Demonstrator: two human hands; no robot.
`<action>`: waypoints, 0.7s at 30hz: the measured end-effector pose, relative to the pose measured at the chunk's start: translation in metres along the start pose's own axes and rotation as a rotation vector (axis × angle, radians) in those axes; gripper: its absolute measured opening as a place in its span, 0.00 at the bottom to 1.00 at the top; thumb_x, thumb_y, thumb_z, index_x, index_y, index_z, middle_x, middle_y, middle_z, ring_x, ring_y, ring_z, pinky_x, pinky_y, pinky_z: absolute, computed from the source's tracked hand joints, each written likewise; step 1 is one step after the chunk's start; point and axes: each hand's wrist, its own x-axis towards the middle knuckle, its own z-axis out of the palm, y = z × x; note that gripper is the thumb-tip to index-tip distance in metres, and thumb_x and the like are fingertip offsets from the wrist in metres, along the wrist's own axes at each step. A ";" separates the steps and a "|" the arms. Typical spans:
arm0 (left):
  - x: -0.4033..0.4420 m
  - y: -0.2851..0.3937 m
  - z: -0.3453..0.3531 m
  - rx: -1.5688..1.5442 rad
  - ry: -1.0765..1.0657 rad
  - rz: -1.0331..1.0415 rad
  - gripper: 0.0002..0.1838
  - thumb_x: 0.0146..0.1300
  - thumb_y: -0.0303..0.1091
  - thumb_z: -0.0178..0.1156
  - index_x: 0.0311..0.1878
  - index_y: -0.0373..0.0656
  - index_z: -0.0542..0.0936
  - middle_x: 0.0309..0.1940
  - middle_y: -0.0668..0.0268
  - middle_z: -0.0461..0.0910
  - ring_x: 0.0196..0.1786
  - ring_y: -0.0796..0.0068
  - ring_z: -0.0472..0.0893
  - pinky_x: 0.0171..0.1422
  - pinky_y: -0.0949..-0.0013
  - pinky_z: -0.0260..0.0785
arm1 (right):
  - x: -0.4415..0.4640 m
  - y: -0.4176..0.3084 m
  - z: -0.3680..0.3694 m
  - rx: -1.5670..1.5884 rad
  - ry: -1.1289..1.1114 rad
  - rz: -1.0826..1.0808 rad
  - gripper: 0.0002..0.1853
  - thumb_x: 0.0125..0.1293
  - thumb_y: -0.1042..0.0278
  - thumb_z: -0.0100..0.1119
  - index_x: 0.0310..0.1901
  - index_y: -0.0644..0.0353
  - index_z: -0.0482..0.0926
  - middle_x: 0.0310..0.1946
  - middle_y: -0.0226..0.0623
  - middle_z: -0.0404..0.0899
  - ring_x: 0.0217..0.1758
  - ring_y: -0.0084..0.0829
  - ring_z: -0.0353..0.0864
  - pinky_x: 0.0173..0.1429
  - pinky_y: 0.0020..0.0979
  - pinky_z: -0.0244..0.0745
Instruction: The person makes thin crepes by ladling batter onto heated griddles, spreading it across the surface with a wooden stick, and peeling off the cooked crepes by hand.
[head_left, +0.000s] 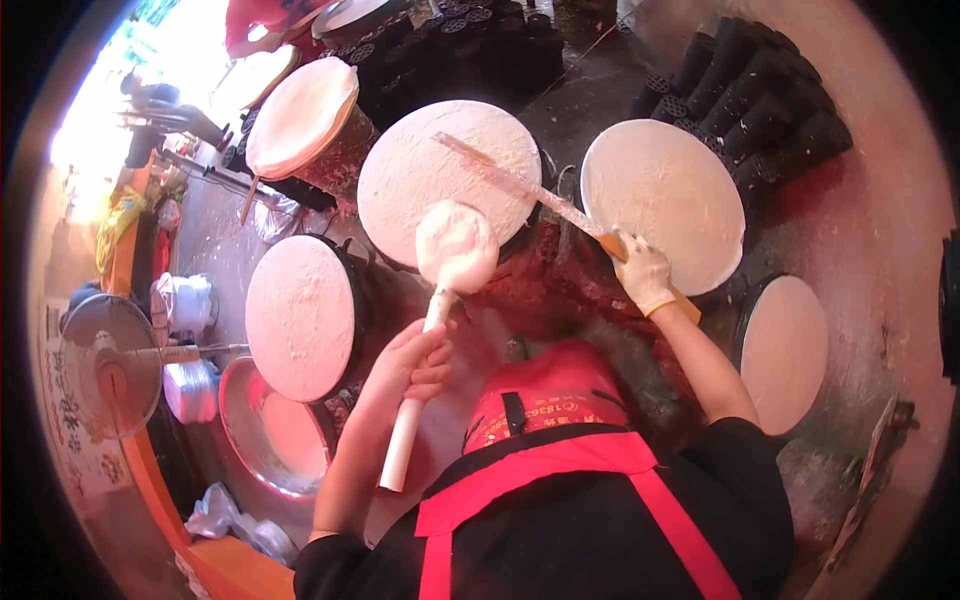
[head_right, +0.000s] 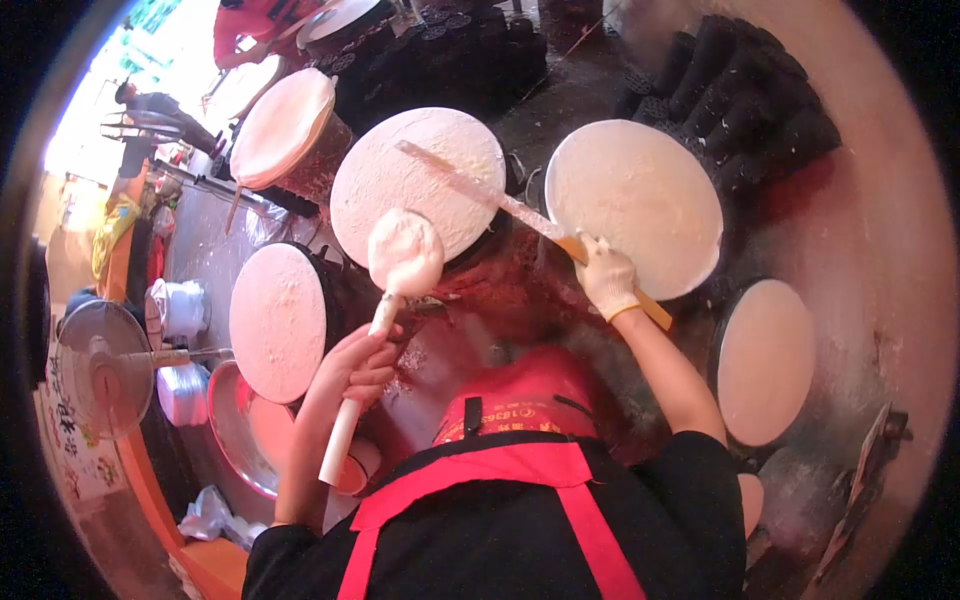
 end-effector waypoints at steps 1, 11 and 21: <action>0.008 -0.006 0.003 -0.136 -0.025 -0.038 0.09 0.75 0.33 0.50 0.54 0.44 0.69 0.25 0.73 0.61 0.16 0.90 0.56 0.14 0.85 0.46 | 0.004 0.012 0.006 0.011 0.072 -0.046 0.29 0.61 0.46 0.61 0.61 0.51 0.74 0.48 0.42 0.81 0.40 0.45 0.84 0.45 0.41 0.79; 0.040 -0.027 0.028 -0.730 -0.068 -0.104 0.12 0.77 0.31 0.43 0.54 0.31 0.66 0.25 0.69 0.61 0.18 0.87 0.57 0.13 0.84 0.53 | 0.054 0.125 -0.111 1.197 -0.002 0.166 0.13 0.60 0.71 0.63 0.45 0.66 0.83 0.39 0.31 0.85 0.42 0.27 0.83 0.51 0.29 0.75; -0.004 -0.007 -0.007 -1.133 -0.244 -0.030 0.12 0.77 0.29 0.40 0.54 0.29 0.65 0.25 0.70 0.60 0.18 0.87 0.60 0.14 0.83 0.56 | 0.188 0.054 -0.280 1.355 0.039 0.122 0.22 0.70 0.61 0.59 0.58 0.71 0.77 0.49 0.36 0.80 0.48 0.26 0.80 0.55 0.26 0.74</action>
